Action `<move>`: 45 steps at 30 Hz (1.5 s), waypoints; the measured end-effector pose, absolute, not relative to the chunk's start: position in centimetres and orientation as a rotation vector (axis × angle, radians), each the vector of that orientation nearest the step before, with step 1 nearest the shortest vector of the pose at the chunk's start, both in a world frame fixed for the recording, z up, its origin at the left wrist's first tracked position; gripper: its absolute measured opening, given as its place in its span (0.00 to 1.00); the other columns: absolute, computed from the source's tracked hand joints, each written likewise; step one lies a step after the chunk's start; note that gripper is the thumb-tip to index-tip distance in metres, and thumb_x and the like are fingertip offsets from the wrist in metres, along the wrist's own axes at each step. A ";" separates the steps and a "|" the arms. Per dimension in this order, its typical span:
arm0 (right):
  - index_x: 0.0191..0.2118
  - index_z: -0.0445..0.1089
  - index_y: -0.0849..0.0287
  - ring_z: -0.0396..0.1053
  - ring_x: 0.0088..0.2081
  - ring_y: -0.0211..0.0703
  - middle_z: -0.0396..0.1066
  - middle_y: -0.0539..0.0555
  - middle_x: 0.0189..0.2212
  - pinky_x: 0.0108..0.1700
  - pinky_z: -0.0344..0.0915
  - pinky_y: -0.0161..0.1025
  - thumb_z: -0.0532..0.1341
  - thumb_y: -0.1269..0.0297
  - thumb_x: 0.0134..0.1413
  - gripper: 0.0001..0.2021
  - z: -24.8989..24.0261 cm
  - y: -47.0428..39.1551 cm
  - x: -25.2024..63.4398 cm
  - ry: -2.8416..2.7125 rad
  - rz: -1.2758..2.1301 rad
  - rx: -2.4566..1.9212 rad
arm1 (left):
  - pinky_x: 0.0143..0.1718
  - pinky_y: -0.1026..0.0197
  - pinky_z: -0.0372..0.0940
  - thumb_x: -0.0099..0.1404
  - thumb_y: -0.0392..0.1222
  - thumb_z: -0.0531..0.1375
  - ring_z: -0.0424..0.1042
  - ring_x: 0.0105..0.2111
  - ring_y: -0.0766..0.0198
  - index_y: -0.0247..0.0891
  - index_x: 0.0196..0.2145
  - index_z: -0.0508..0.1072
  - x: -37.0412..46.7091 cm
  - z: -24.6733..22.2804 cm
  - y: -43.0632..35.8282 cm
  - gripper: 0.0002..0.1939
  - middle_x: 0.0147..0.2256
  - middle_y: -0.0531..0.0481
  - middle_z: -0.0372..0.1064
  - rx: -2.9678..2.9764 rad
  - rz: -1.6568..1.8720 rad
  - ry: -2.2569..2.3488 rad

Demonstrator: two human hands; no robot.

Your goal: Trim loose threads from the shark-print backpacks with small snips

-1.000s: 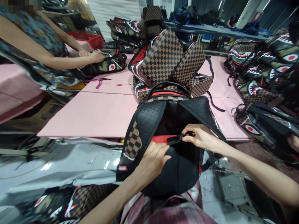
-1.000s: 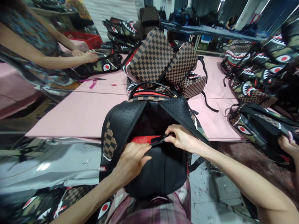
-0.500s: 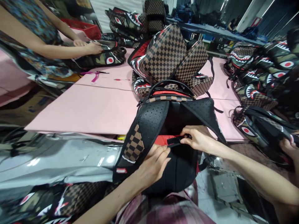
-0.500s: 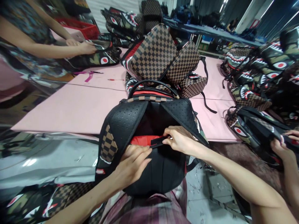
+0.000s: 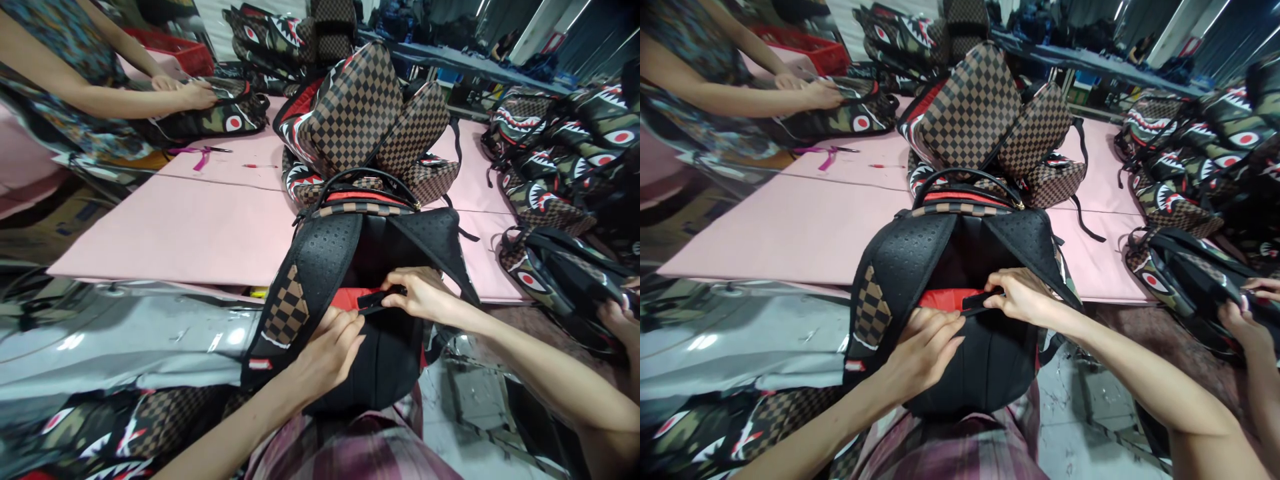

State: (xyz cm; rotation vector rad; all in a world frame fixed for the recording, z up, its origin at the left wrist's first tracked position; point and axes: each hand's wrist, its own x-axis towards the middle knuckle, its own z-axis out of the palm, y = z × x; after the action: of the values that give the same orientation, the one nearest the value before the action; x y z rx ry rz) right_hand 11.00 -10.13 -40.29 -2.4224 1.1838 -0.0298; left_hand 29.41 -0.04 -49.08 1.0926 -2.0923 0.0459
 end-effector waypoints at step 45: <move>0.32 0.73 0.62 0.64 0.27 0.34 0.70 0.50 0.26 0.30 0.54 0.31 0.56 0.59 0.52 0.12 -40.2 -10.5 8.7 1.218 -0.181 -2.230 | 0.31 0.64 0.56 0.66 0.36 0.46 0.63 0.28 0.68 0.33 0.31 0.65 28.8 -44.4 -5.8 0.10 0.29 0.51 0.63 1.413 -0.289 -2.188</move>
State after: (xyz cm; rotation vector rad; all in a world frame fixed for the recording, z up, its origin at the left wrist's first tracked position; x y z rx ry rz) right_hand 8.68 -10.55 -40.24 -2.2296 1.2176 -0.1811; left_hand 28.80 -5.80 -44.39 1.4129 -2.1878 -0.2889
